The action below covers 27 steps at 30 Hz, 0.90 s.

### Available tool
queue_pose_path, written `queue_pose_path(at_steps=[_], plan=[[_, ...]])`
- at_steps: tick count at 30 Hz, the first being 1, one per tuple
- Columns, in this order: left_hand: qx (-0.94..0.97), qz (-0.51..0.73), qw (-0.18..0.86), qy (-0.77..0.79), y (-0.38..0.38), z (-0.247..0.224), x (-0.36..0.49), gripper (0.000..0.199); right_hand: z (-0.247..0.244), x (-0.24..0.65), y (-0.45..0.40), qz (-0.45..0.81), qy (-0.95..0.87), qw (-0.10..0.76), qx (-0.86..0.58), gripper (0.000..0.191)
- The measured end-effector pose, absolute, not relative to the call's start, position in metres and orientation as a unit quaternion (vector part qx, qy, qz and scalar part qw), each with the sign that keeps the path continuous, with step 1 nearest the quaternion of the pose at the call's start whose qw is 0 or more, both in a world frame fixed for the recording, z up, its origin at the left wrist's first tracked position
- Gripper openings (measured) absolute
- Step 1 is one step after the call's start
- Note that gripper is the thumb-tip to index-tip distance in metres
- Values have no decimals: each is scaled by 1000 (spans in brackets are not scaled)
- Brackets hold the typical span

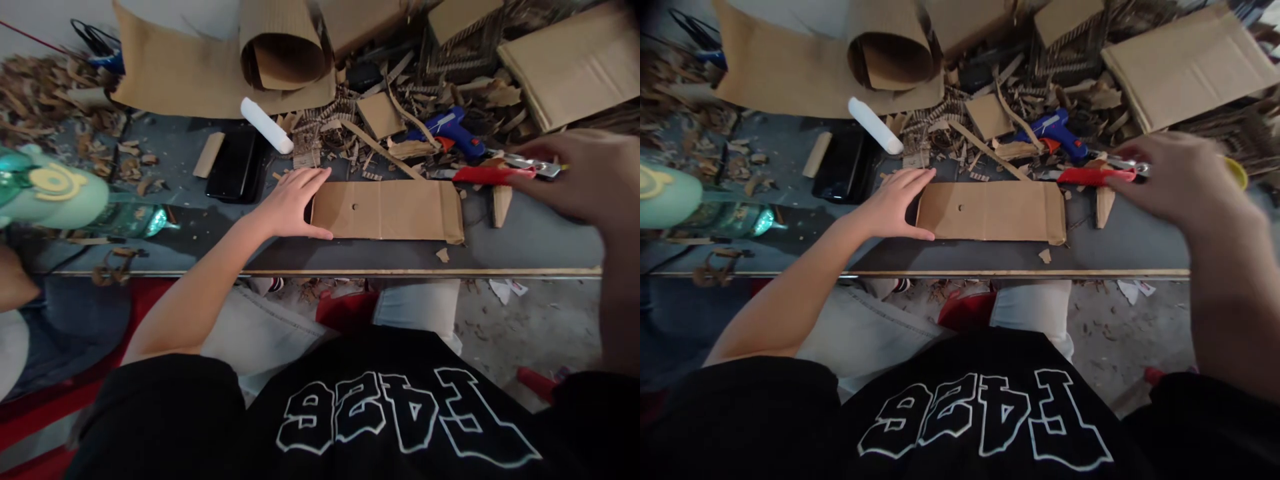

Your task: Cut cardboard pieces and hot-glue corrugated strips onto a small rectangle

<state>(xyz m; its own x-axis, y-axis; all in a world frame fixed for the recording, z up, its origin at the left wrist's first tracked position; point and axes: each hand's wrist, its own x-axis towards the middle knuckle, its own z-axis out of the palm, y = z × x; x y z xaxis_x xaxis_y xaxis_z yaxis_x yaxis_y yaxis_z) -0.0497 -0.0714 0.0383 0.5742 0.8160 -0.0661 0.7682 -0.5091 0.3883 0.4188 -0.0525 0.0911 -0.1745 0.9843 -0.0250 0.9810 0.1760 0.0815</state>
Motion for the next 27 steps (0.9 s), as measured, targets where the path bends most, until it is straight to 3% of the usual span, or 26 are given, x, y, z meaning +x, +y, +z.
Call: queue_pose_path(at_steps=[3, 7, 10, 16, 21, 27], plan=[[866, 89, 185, 457, -71, 38, -52, 130, 92, 369, -54, 39, 821, 90, 563, 47], [871, 102, 159, 454, -78, 44, -47, 122, 84, 352, -52, 98, 823, 133, 543, 45], [876, 100, 161, 443, -82, 48, -42, 120, 90, 348, -53, 74, 806, 143, 570, 42], [864, 105, 209, 446, -70, 40, -52, 131, 109, 329, -57, 59, 729, 57, 679, 48], [868, 112, 253, 413, -60, 25, -59, 139, 116, 299, -58, 31, 781, -14, 623, 52], [867, 118, 247, 416, -61, 22, -55, 146, 122, 244, -49, -18, 879, 93, 467, 43]])
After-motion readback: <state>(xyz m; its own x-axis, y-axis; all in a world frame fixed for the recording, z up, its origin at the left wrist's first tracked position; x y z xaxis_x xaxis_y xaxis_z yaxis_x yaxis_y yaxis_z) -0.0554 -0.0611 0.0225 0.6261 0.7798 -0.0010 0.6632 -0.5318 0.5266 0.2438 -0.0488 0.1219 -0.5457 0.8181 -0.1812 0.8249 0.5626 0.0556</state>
